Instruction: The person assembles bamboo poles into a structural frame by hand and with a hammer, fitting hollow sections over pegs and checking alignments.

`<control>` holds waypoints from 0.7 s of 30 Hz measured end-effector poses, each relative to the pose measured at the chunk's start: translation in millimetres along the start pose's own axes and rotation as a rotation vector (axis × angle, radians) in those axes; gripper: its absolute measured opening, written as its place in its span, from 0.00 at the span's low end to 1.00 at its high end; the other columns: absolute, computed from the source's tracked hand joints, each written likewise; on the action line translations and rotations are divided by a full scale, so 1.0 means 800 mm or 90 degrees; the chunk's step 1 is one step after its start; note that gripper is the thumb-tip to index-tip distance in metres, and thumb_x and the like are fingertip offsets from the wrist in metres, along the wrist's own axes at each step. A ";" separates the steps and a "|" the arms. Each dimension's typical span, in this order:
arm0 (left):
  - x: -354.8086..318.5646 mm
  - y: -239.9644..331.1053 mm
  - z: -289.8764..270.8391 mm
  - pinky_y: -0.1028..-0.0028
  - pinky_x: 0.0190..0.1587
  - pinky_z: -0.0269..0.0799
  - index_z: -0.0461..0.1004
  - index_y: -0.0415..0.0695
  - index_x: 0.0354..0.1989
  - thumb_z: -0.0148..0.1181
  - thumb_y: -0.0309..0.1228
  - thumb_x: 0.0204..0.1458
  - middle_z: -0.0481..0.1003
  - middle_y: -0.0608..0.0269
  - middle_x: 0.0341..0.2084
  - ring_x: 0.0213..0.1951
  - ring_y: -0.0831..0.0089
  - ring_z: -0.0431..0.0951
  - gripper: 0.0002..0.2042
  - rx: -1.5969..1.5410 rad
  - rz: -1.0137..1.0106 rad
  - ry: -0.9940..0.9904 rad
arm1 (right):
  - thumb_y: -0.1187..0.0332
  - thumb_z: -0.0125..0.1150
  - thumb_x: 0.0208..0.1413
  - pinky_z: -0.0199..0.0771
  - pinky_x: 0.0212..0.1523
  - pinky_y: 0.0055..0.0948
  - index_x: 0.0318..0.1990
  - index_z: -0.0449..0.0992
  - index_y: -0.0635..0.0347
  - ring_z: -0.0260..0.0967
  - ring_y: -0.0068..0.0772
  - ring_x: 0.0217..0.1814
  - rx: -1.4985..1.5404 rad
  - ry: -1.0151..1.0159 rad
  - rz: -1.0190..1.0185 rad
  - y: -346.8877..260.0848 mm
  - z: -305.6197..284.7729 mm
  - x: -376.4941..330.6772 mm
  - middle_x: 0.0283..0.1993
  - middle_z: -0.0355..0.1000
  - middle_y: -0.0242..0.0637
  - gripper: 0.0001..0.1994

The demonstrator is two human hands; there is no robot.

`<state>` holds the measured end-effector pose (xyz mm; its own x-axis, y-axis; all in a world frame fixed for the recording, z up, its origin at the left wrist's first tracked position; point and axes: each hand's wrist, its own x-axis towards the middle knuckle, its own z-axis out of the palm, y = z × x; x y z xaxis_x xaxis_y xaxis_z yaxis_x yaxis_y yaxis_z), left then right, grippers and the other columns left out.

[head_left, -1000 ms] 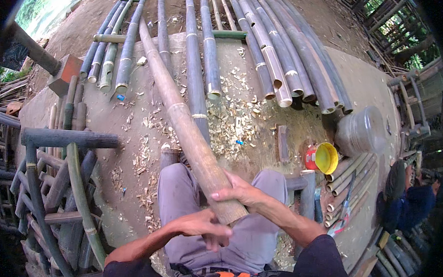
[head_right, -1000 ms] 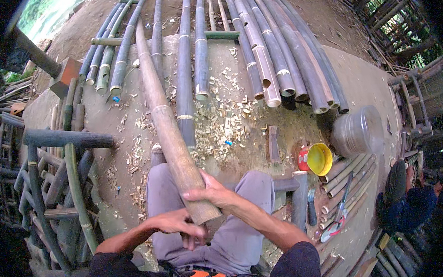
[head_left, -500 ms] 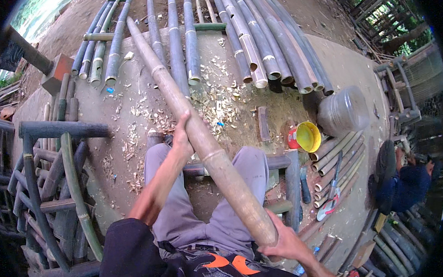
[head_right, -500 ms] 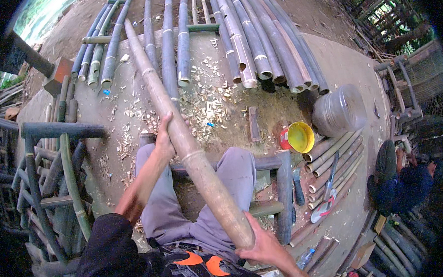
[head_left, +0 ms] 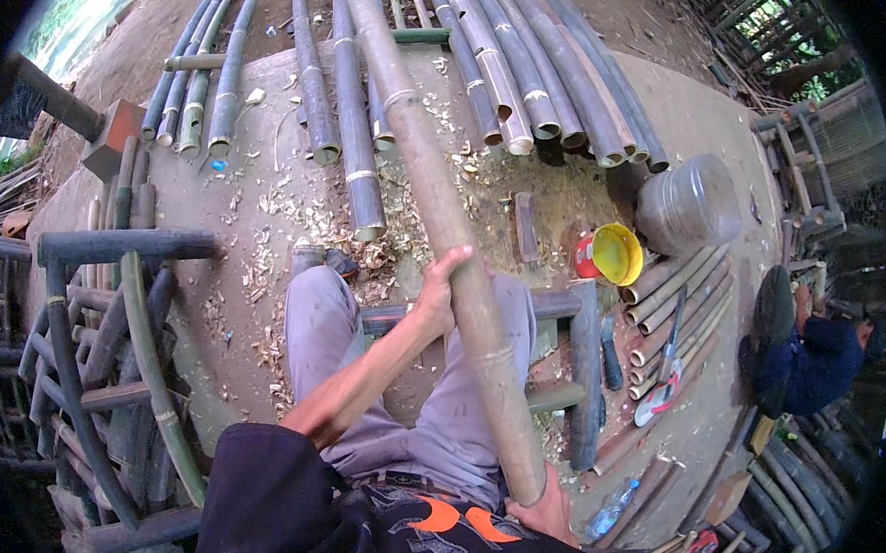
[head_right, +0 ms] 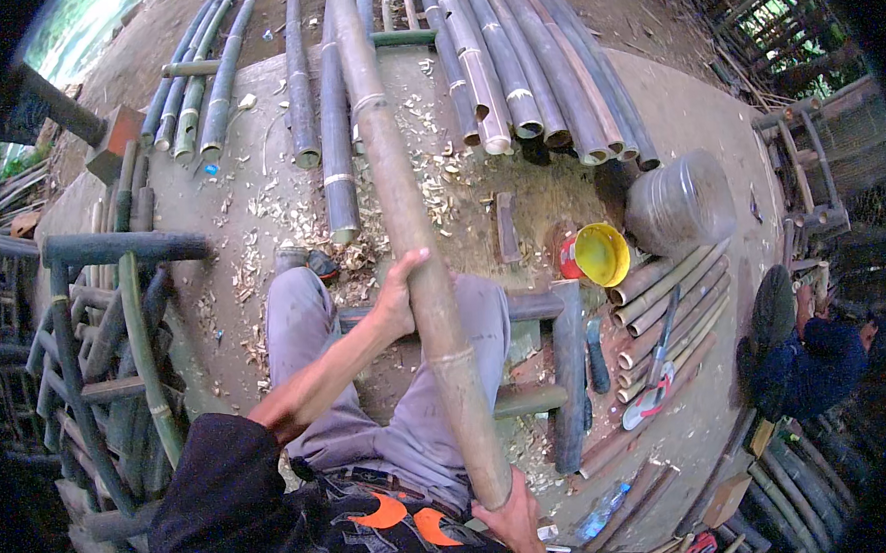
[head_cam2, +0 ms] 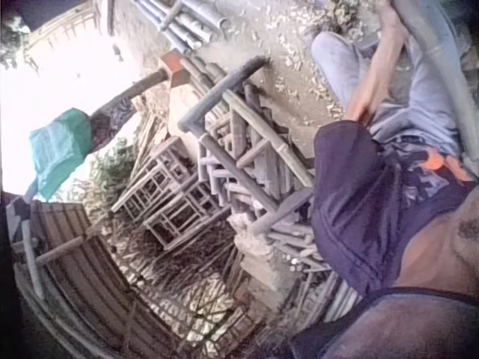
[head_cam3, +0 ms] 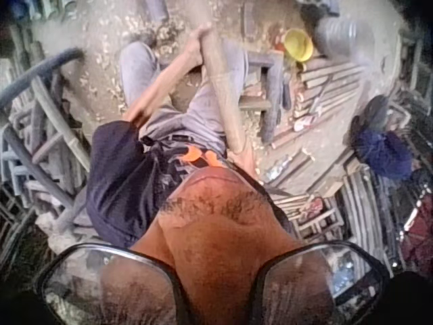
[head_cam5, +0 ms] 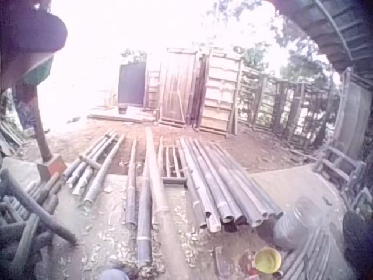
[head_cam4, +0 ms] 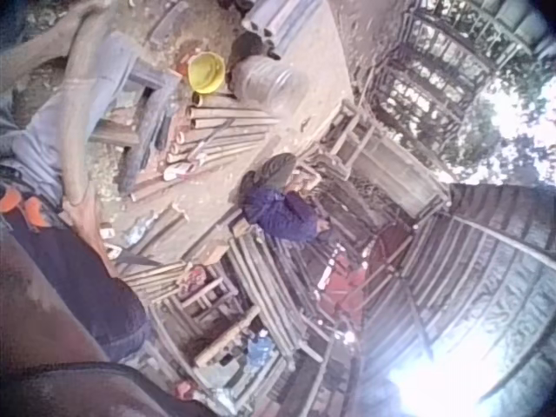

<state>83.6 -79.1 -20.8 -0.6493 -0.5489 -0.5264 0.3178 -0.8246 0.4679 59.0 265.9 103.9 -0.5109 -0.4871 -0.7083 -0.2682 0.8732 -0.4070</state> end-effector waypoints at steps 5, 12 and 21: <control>0.051 0.012 0.025 0.64 0.33 0.75 0.69 0.39 0.37 0.63 0.43 0.43 0.74 0.56 0.25 0.28 0.65 0.76 0.21 -0.015 -0.027 -0.002 | 0.61 0.71 0.31 0.70 0.47 0.45 0.57 0.58 0.60 0.70 0.58 0.47 0.027 0.048 -0.003 -0.011 0.009 0.031 0.43 0.71 0.58 0.41; 0.141 -0.006 0.016 0.61 0.37 0.73 0.67 0.43 0.43 0.62 0.48 0.44 0.73 0.57 0.31 0.32 0.63 0.76 0.25 0.073 -0.027 0.029 | 0.62 0.71 0.32 0.71 0.45 0.42 0.54 0.62 0.63 0.73 0.53 0.44 0.110 0.098 -0.094 -0.042 -0.006 0.076 0.41 0.72 0.57 0.38; 0.195 0.002 0.004 0.68 0.56 0.61 0.60 0.35 0.57 0.56 0.42 0.53 0.69 0.50 0.49 0.50 0.64 0.69 0.28 0.388 0.077 -0.003 | 0.61 0.73 0.33 0.71 0.45 0.40 0.52 0.60 0.68 0.72 0.51 0.43 0.150 0.101 -0.090 -0.068 -0.011 0.196 0.41 0.71 0.58 0.38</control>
<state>-19.2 -165.5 -99.5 -0.6366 -0.6315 -0.4426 -0.0616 -0.5305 0.8455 -13.2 141.9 20.1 -0.6084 -0.5781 -0.5437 -0.1590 0.7601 -0.6301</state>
